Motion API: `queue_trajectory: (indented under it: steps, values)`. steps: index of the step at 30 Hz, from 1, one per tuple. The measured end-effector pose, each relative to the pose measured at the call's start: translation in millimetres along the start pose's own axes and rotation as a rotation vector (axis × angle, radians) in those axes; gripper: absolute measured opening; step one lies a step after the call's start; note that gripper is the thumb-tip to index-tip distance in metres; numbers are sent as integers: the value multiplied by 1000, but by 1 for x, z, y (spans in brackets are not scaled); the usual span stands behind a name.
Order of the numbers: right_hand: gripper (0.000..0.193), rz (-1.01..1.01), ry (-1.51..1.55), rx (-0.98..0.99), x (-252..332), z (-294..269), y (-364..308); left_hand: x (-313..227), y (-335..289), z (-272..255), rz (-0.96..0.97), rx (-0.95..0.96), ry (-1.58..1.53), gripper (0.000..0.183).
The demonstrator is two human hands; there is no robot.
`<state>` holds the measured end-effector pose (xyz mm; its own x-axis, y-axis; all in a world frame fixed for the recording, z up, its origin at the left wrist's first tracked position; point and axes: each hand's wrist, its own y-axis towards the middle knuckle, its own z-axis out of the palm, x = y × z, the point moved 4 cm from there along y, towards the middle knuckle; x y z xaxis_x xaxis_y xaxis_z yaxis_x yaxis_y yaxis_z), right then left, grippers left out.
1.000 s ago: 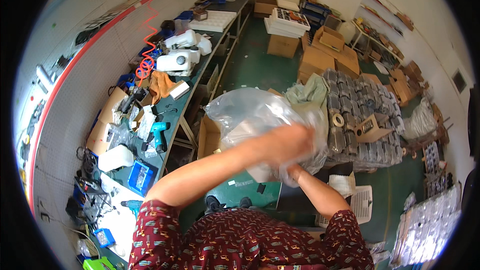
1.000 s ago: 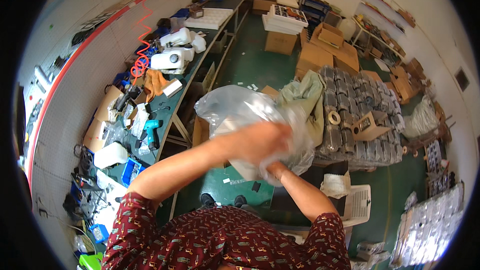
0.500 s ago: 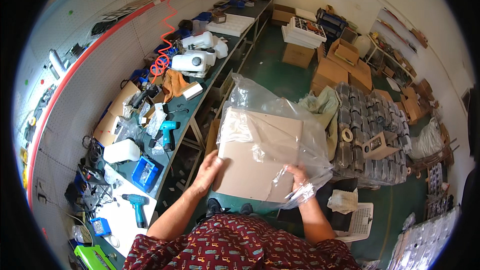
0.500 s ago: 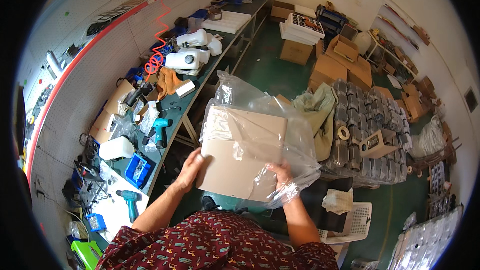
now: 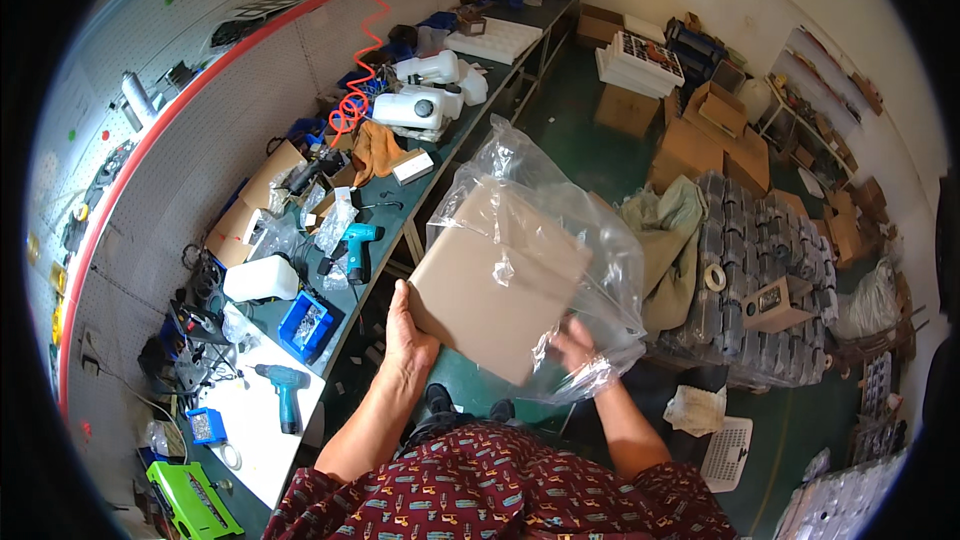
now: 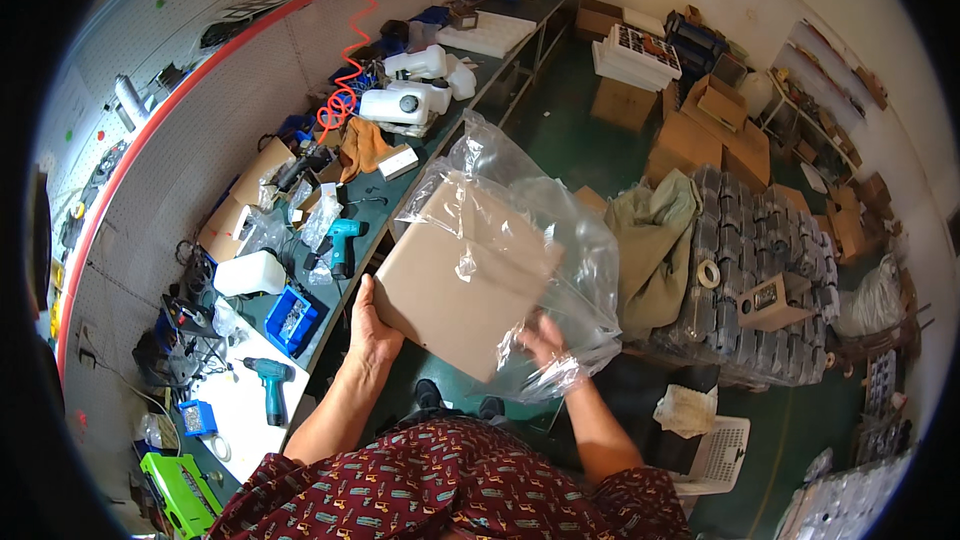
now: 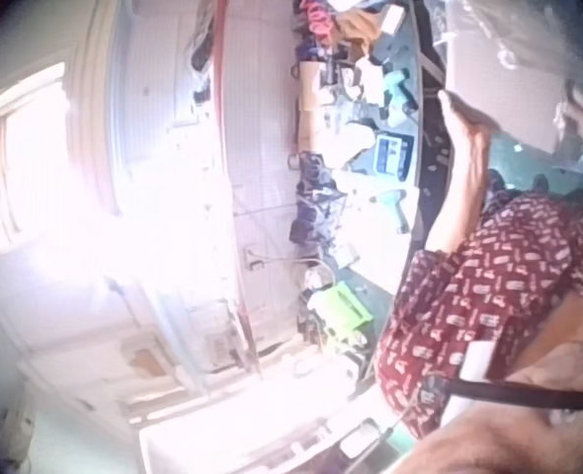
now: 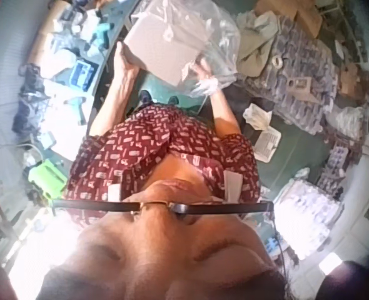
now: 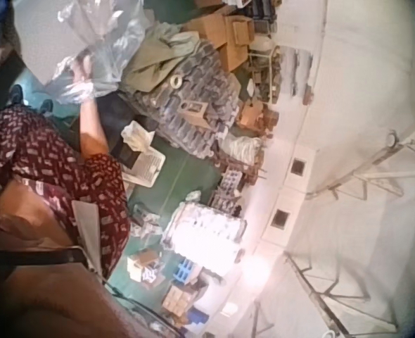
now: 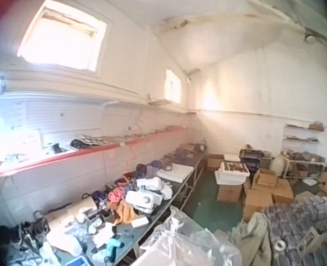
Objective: The person uses a cordless drill to fasten screws into a beige plastic housing on a workbench. They briefly retrieve a wrapped unit from a nearby stack, unwrap it, and return to drilling the housing.
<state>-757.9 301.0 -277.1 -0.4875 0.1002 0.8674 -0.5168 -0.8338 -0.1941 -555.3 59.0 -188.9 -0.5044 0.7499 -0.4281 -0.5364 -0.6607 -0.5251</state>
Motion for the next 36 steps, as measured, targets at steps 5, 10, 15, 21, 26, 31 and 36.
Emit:
queue_trajectory:
  steps: [5,10,15,21,26,31,36]
  values:
    - [72,265,-817,430,-41,-31,-61,-8,-16,-30,287,-21,211,56]
    - [68,483,661,311,-75,2,-68,-14,-47,-75,409,-145,323,52]
    - [9,667,14,-139,-192,-56,-4,-23,-83,-120,438,-213,446,28]
    - [7,575,-447,-861,-210,-223,-37,-70,-126,-170,361,-177,673,27]
    - [39,223,-182,-841,-95,-204,60,-90,-145,-217,251,-53,973,28]
    - [36,-146,-183,-600,71,-42,193,-87,-163,-267,280,-169,968,30]
    - [32,-345,-93,-383,124,89,255,-90,-179,-301,336,-237,941,29]
